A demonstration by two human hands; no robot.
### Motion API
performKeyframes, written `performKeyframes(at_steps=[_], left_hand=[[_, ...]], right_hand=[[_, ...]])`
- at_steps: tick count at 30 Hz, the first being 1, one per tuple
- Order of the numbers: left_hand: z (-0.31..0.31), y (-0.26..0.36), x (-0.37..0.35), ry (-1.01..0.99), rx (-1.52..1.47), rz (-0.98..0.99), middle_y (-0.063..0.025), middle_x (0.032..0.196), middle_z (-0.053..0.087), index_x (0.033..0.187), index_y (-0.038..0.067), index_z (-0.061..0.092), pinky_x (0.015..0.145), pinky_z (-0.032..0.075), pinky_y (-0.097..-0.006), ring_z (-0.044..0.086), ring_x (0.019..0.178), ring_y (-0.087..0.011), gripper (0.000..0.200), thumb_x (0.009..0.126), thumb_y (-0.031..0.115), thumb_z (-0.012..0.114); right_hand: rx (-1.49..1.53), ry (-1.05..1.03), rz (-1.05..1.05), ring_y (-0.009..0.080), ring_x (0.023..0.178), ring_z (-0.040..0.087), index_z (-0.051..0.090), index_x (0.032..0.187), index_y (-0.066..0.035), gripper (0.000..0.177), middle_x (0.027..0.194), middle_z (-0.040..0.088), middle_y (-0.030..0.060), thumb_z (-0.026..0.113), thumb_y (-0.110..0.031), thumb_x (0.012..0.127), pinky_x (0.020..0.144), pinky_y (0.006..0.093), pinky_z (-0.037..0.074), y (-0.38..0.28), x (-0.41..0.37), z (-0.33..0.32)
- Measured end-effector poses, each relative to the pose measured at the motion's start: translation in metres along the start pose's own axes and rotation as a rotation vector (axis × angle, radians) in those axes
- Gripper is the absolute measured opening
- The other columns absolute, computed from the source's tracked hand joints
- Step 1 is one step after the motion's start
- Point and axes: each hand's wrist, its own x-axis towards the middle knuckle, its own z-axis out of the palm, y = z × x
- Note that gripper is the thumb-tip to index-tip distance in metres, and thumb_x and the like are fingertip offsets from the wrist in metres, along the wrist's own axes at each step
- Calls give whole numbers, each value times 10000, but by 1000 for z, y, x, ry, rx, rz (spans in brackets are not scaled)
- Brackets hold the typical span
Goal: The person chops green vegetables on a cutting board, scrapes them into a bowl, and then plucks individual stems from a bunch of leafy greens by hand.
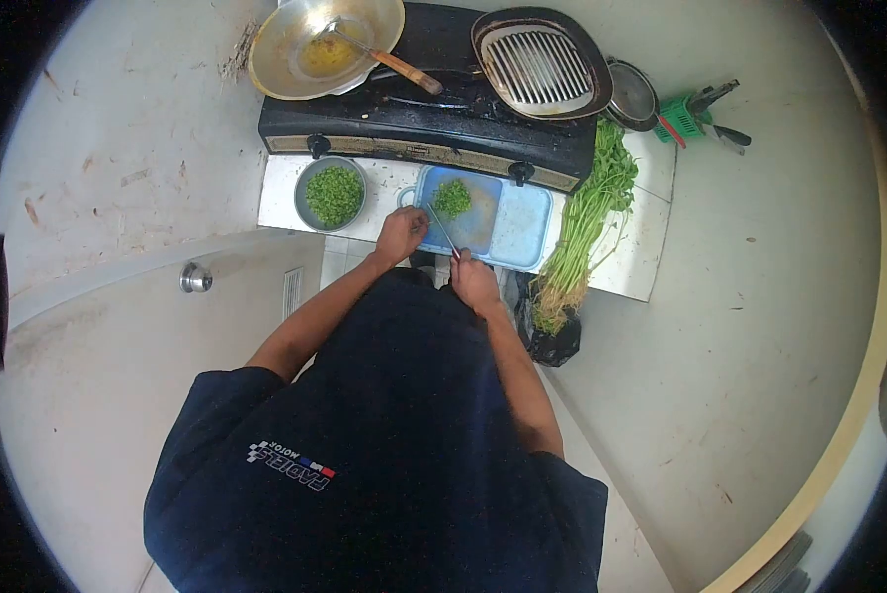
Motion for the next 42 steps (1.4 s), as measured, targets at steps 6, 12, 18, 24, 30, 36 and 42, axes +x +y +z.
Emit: performKeyframes(at_steps=[6,12,18,24,30,36,42], left_hand=[[-1,3,2,-30,21,-24,-153,824,646,855,27,678,772,525,-452,653,826,-347,75,795,68,696],[0,1,1,-24,11,-11,-159,833,653,866,19,687,777,527,-456,657,833,-354,91,788,65,699],[1,0,0,-8,7,-20,-177,855,669,879,10,692,772,531,-456,661,846,-361,107,798,78,684],[1,-1,0,-7,8,-18,-171,831,664,858,9,690,776,529,-450,658,835,-366,92,798,77,677],[1,1,-1,8,31,10,-169,829,660,833,12,690,782,526,-451,654,842,-366,72,799,73,673],[1,1,-1,-6,48,-16,-170,854,666,848,15,694,793,524,-456,653,865,-370,76,799,71,677],[1,1,-3,-4,19,-27,-172,861,668,855,18,700,806,522,-459,653,878,-371,73,803,67,687]], right_hand=[[-28,-32,-23,504,697,673,545,1020,54,373,731,669,307,481,-312,1050,628,568,550,-5,1,-1],[-29,-47,-15,503,710,678,549,1015,56,366,750,671,319,479,-302,1046,644,570,555,-11,11,-1],[-39,-42,-28,505,699,675,544,1015,62,357,737,668,317,494,-291,1035,638,565,557,-10,15,0],[-40,-27,-16,502,674,671,545,1027,47,352,709,667,298,500,-303,1037,619,563,554,-1,2,3],[-43,-13,-36,497,668,672,542,1043,34,347,705,667,293,496,-310,1038,604,570,546,-5,5,5],[-40,-17,-30,498,669,673,538,1041,37,341,719,672,299,503,-302,1029,600,573,545,-10,13,8],[-70,-11,-39,491,673,681,546,1025,43,351,721,676,295,516,-307,1020,608,568,555,-12,13,3]])
